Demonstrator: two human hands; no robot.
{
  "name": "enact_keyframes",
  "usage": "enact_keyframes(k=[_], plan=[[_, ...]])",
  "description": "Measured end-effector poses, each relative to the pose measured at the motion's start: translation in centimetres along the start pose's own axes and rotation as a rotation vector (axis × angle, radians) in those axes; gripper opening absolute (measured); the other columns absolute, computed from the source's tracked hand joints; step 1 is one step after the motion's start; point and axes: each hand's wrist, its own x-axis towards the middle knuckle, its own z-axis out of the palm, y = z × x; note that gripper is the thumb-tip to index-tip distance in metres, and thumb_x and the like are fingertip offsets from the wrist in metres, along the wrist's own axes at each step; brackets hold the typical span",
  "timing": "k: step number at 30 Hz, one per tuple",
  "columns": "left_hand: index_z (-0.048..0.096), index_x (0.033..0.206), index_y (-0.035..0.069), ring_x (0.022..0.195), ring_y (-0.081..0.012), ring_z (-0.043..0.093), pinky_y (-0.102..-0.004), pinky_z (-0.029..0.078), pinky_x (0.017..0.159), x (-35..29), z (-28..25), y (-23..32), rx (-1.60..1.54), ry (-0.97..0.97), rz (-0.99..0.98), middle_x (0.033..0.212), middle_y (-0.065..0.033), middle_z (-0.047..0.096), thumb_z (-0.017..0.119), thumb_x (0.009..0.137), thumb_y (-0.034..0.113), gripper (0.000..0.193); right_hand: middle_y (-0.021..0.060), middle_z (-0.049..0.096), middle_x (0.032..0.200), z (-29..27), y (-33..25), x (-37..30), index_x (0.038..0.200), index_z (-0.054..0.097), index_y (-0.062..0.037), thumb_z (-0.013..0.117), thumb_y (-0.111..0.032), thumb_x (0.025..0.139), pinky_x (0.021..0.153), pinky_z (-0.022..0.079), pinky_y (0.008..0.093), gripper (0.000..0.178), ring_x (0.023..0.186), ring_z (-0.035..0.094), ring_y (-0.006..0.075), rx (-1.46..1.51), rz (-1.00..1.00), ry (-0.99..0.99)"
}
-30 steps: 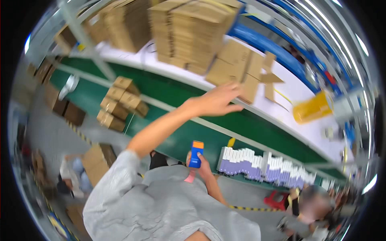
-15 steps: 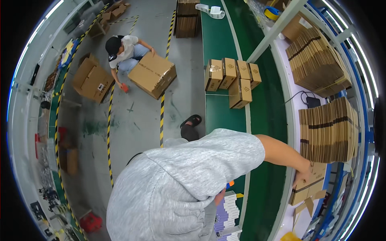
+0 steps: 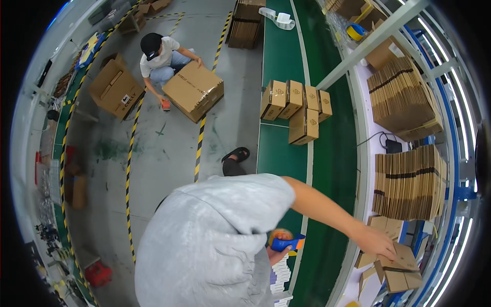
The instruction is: The recorder is packing small electronic products into cardboard boxes and sealing them with a hand-held tape dispenser at a factory assembly line.
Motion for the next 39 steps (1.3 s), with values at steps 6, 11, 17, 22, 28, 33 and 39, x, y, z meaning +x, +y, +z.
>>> enact_keyframes(k=[6,11,17,22,28,33,39], plan=[[0.065,0.126,0.015,0.095,-0.0288,0.068,-0.0375,0.055,0.077,-16.9,-11.2,9.7,-0.421,-0.283,-0.779,0.111,-0.0096,0.07,0.065,0.086,0.012,0.04,0.0047,0.058,0.098,-2.5,0.9,-1.1,0.113,0.054,-0.0038,0.059,-0.031,0.099,0.096,0.044,0.0367,0.031,0.093,0.056,0.0182,0.144,-0.092,-0.095],[0.058,0.135,0.019,0.095,-0.0339,0.066,-0.0427,0.053,0.079,-32.9,-12.8,9.4,-0.221,-0.692,-0.937,0.113,-0.0145,0.069,0.052,0.099,0.028,0.037,0.0061,0.058,0.097,-5.9,2.5,0.2,0.12,0.051,-0.0064,0.056,-0.038,0.099,0.097,0.045,0.0379,0.038,0.095,0.057,0.0201,-0.064,-0.01,0.162],[0.047,0.144,0.025,0.093,-0.0354,0.064,-0.0457,0.052,0.078,-45.3,-12.9,8.0,-0.113,-1.018,-0.903,0.108,-0.0126,0.066,0.051,0.098,0.033,0.047,0.0088,0.058,0.098,-5.2,3.4,6.1,0.121,0.051,-0.0101,0.059,-0.058,0.092,0.08,0.052,0.038,0.057,0.088,0.059,0.0229,-0.328,-0.067,0.434],[0.037,0.15,0.035,0.099,-0.0336,0.064,-0.0457,0.052,0.081,-47.1,-12.4,8.5,-0.038,-1.213,-0.907,0.117,-0.0097,0.06,0.06,0.092,0.028,0.062,0.0091,0.059,0.095,-6.1,3.0,7.3,0.121,0.051,-0.0105,0.062,-0.061,0.089,0.072,0.05,0.0339,0.061,0.082,0.06,0.0218,-0.485,-0.059,0.626],[0.031,0.152,0.031,0.1,-0.035,0.064,-0.045,0.053,0.08,-47.9,-12.2,8.8,0.008,-1.248,-0.848,0.109,-0.0133,0.06,0.053,0.093,0.022,0.063,0.0106,0.062,0.098,-6.2,2.4,7.2,0.119,0.055,-0.0042,0.065,-0.059,0.088,0.075,0.05,0.033,0.064,0.084,0.061,0.0216,-0.516,-0.092,0.632],[0.044,0.145,0.021,0.104,-0.0403,0.062,-0.0486,0.051,0.084,-49.4,-11.6,4.9,-0.293,-1.5,-1.079,0.125,-0.0171,0.06,0.051,0.095,0.029,0.051,0.0104,0.064,0.1,-7.2,2.2,8.2,0.117,0.058,-0.0009,0.065,-0.057,0.088,0.079,0.05,0.0336,0.063,0.089,0.062,0.0218,-0.515,-0.062,0.557],[0.046,0.141,0.003,0.123,-0.0325,0.052,-0.0403,0.044,0.1,-39.2,-12.6,8.3,-0.685,-1.05,-1.441,0.137,-0.0162,0.053,0.049,0.096,0.058,0.071,0.0105,0.065,0.104,-7.2,2.7,7.6,0.116,0.059,-0.0001,0.064,-0.055,0.09,0.085,0.05,0.0338,0.061,0.094,0.061,0.0228,-0.532,-0.109,0.614]])
